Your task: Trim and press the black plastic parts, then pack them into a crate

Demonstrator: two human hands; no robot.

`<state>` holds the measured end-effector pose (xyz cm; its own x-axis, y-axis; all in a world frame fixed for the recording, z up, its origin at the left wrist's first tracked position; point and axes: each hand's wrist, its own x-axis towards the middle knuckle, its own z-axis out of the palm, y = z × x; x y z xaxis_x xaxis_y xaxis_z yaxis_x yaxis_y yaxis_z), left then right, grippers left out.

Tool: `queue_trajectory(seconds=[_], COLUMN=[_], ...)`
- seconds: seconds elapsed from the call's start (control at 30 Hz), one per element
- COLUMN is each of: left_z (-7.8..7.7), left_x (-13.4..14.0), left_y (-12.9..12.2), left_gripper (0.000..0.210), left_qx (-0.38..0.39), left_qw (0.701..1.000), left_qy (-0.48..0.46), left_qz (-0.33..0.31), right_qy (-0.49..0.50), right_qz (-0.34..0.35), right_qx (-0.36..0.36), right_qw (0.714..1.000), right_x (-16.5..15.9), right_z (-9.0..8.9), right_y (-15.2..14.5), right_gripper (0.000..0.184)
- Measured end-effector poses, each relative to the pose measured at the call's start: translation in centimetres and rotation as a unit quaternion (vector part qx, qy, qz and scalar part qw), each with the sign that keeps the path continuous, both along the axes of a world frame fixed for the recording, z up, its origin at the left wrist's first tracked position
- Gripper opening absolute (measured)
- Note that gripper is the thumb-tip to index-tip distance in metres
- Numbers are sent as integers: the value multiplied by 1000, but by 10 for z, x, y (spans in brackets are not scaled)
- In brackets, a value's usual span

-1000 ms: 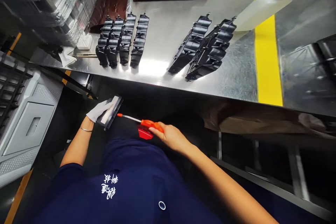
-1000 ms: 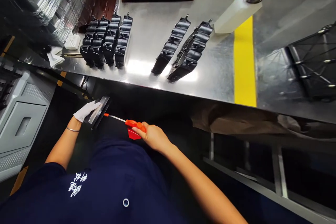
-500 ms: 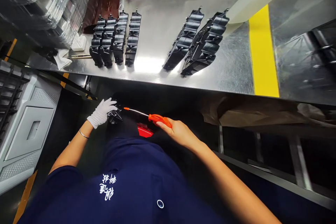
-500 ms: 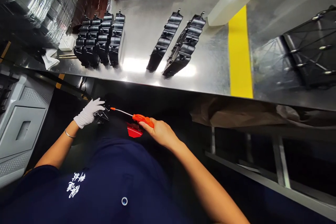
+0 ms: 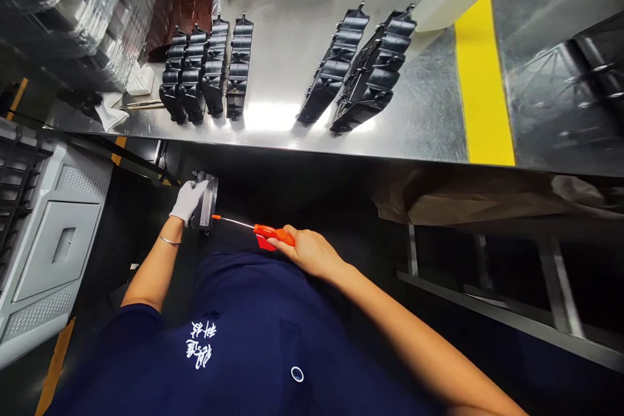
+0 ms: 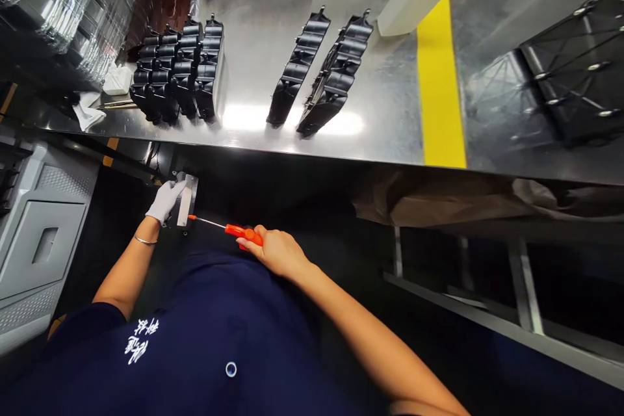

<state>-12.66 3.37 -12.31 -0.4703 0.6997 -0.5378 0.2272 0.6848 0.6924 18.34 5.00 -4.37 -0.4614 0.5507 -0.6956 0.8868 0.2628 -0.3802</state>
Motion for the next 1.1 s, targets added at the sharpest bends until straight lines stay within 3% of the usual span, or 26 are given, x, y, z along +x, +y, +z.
queue_trajectory(seconds=[0.13,0.4,0.67,0.97,1.1], left_z=[-1,-7,10,19,19], left_x=[15,25,23,33,31], left_y=[6,10,-2,-8,-8], left_gripper=[39,46,42,33,36], left_qx=[-7,-30,66,50,63], left_qw=[997,995,989,985,989], left_qy=[58,83,6,38,14], left_qz=[-46,-52,-131,-163,-132], right_qy=[-24,-29,-83,-68,-67], right_qz=[44,45,-97,-96,-92], right_qx=[7,-2,40,32,37], right_qw=[999,999,991,992,993], right_x=[-8,-8,5,4,4], right_z=[-1,-6,-8,-15,-14], right_y=[-5,-8,22,24,23], right_gripper=[53,55,56,57,57])
